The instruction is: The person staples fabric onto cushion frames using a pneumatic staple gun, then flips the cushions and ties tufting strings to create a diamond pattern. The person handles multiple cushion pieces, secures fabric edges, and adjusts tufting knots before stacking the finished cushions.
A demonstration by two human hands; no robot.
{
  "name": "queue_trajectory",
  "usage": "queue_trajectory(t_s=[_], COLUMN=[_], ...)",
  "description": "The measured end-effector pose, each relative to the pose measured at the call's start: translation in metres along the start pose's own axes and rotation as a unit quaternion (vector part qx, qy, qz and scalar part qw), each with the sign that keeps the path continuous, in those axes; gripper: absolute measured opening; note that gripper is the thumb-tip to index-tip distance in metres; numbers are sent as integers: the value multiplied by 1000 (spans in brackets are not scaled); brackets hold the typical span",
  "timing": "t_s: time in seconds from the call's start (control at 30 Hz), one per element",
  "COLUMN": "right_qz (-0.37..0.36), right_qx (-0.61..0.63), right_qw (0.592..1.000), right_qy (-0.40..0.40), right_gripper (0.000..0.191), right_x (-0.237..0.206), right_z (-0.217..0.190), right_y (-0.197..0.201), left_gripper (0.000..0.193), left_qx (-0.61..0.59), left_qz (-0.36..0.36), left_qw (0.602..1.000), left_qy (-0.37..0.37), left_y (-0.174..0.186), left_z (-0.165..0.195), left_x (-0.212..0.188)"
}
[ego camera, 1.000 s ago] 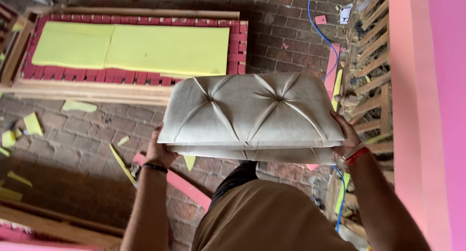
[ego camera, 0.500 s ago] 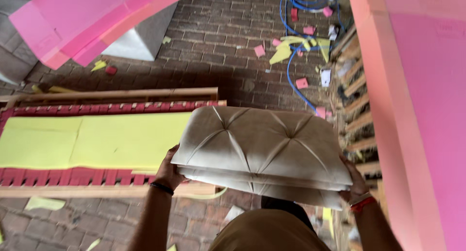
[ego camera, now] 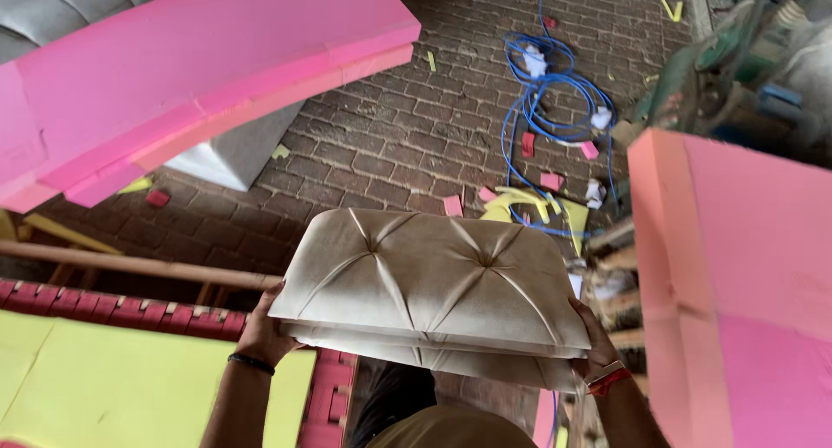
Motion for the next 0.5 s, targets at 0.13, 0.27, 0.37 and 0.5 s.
queue_trajectory(t_s=[0.13,0.27,0.37,0.5], right_qz=[-11,-5,6,12], right_qx=[-17,-17,14,56], right_qw=[1000,999,1000,996], right_qy=[18,39,23,67], right_gripper=[46,45,44,41], right_x=[151,267,334,439], right_z=[-68,-148,-205,-272], right_y=[-33,-74,-102,-129], left_gripper=[63,64,61,59], left_qx=[-16,39,20,66], left_qz=[-48,-20,-64,-113], left_qw=[998,998,997,991], left_qy=[-28,33,42,42], left_y=[-68,-152,-225,-330], left_z=[68,153,213,289], left_x=[142,272,352,477])
Point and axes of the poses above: each hand's wrist, its own x-axis towards the middle knuckle, its own y-axis out of the back of the hand, z = x × y, the point moved 2 cm from there along x, towards the middle knuckle, and after that the axes turned 2 degrees about -z, right-handed, at the moved point
